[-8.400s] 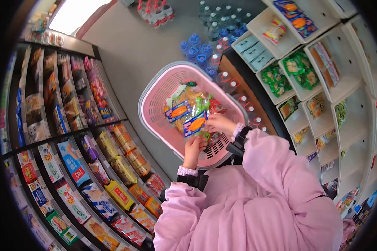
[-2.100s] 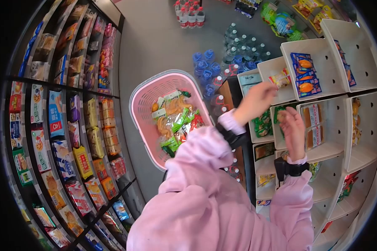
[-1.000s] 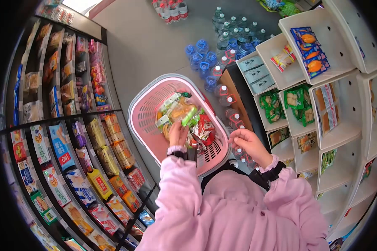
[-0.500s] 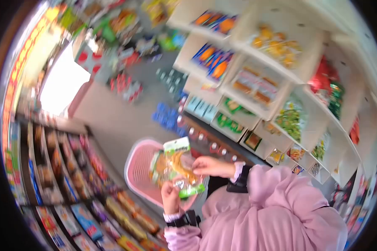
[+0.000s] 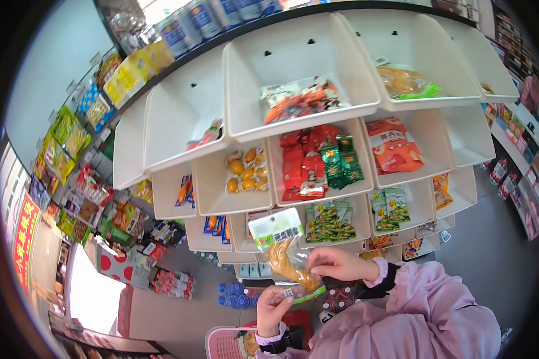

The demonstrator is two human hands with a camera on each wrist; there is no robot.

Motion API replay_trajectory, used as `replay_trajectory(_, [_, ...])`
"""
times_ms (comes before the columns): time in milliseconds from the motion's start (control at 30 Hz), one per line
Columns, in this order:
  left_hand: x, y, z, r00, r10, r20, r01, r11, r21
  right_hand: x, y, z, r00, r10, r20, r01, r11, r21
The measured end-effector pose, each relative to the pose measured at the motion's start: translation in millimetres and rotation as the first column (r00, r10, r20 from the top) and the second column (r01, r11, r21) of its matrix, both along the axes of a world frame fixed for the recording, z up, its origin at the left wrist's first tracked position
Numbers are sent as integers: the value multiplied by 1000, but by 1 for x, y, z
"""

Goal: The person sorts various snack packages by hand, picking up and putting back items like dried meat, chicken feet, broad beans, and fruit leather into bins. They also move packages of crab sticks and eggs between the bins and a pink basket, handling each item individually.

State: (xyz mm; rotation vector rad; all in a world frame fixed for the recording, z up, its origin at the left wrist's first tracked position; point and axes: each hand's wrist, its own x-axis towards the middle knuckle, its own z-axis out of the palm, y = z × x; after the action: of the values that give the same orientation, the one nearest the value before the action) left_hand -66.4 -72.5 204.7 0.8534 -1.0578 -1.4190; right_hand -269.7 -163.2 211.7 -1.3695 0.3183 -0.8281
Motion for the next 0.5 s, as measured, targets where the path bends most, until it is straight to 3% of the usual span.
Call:
replay_trajectory(167, [-44, -38, 48, 994, -85, 71, 95, 985, -144, -58, -1, 59, 991, -135, -19, 134, 990, -54])
replay_trajectory(267, [-66, -53, 77, 974, -125, 191, 177, 942, -286, -83, 2, 82, 964, -247, 95, 259, 954, -152])
replay_trajectory(500, [-127, -74, 145, 900, -62, 432, 283, 837, -468, -151, 20, 153, 840, -513, 179, 542, 816, -203])
